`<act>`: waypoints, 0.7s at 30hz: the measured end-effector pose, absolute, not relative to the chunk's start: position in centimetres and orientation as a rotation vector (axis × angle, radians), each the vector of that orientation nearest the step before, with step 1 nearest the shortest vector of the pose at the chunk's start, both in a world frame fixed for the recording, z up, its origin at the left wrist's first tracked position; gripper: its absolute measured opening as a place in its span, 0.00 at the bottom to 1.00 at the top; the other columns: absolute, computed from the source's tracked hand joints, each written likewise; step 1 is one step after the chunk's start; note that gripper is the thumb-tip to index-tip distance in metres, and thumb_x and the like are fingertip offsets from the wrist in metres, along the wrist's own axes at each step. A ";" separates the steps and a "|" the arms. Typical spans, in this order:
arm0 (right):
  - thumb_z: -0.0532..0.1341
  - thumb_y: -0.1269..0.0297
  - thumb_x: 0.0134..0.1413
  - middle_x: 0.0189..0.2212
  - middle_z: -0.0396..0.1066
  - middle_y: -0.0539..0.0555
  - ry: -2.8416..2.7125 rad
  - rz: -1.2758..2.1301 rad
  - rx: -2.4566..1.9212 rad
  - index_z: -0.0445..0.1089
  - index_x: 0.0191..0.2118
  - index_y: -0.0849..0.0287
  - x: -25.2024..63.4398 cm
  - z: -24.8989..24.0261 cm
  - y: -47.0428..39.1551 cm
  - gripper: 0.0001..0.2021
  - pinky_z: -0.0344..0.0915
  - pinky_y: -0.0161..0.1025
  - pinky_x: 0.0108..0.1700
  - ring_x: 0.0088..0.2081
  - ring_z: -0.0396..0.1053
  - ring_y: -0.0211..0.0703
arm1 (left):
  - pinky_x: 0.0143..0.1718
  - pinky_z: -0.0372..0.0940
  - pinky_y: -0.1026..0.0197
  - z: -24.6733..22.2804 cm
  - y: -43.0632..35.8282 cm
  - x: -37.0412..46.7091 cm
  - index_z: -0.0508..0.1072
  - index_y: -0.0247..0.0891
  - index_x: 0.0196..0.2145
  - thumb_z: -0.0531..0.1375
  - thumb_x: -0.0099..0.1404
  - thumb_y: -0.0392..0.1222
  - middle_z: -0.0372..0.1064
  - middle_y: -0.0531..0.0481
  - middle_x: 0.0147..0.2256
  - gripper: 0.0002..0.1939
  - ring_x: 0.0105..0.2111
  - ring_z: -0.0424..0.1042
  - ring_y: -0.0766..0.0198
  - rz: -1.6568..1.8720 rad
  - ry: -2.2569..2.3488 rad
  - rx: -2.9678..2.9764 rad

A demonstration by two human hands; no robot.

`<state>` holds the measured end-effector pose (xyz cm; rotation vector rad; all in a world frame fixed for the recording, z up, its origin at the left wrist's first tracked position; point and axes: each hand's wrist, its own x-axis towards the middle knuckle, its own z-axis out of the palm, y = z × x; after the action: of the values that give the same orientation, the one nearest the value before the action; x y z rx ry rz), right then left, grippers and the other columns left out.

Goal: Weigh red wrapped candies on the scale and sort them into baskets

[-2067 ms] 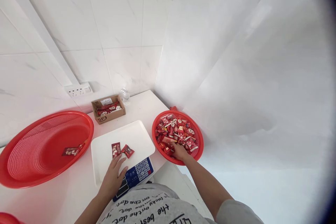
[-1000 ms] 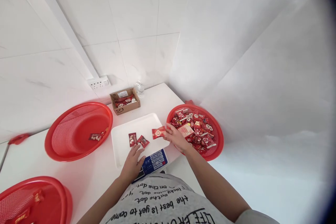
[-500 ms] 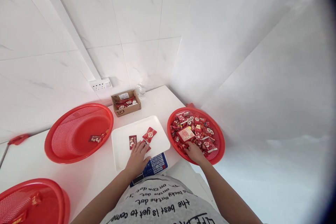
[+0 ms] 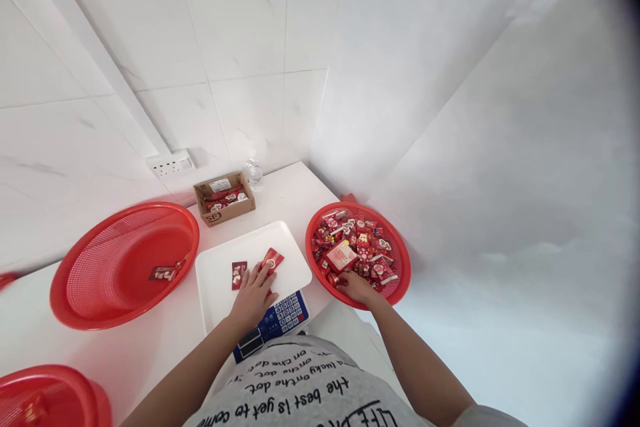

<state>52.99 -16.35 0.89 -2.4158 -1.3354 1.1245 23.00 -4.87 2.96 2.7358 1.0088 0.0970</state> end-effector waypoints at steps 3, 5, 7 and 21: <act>0.62 0.60 0.44 0.40 0.71 0.58 -1.328 1.171 -2.407 0.73 0.38 0.59 53.3 1.3 -16.6 0.14 0.60 0.42 0.45 0.41 0.68 0.51 | 0.59 0.45 0.40 2.5 -5.3 21.7 0.65 0.43 0.54 0.52 0.64 0.46 0.49 0.48 0.62 0.21 0.61 0.47 0.49 0.187 0.995 2.758; 0.62 0.60 0.44 0.40 0.71 0.58 -1.316 1.192 -2.396 0.72 0.39 0.59 53.4 1.4 -16.6 0.14 0.60 0.43 0.44 0.41 0.68 0.51 | 0.59 0.45 0.39 2.4 -5.6 21.0 0.66 0.43 0.53 0.52 0.64 0.47 0.51 0.47 0.61 0.20 0.61 0.49 0.49 0.235 1.000 2.762; 0.62 0.60 0.44 0.42 0.70 0.59 -1.299 1.197 -2.377 0.71 0.43 0.59 53.3 1.4 -16.4 0.17 0.60 0.43 0.46 0.43 0.68 0.51 | 0.58 0.45 0.38 2.5 -5.9 20.5 0.67 0.43 0.52 0.52 0.64 0.48 0.54 0.46 0.60 0.19 0.60 0.50 0.49 0.278 1.012 2.760; 0.58 0.47 0.47 0.30 0.74 0.55 -1.184 1.384 -2.139 0.75 0.31 0.60 52.5 4.1 -16.0 0.20 0.62 0.44 0.42 0.35 0.69 0.48 | 0.58 0.50 0.39 3.4 -8.0 19.3 0.69 0.41 0.48 0.52 0.64 0.46 0.62 0.44 0.55 0.16 0.60 0.50 0.49 0.511 1.069 2.628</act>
<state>52.49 -15.96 4.13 -2.1387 -1.1844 1.3842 19.33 -7.97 3.42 2.6284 1.0687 0.5108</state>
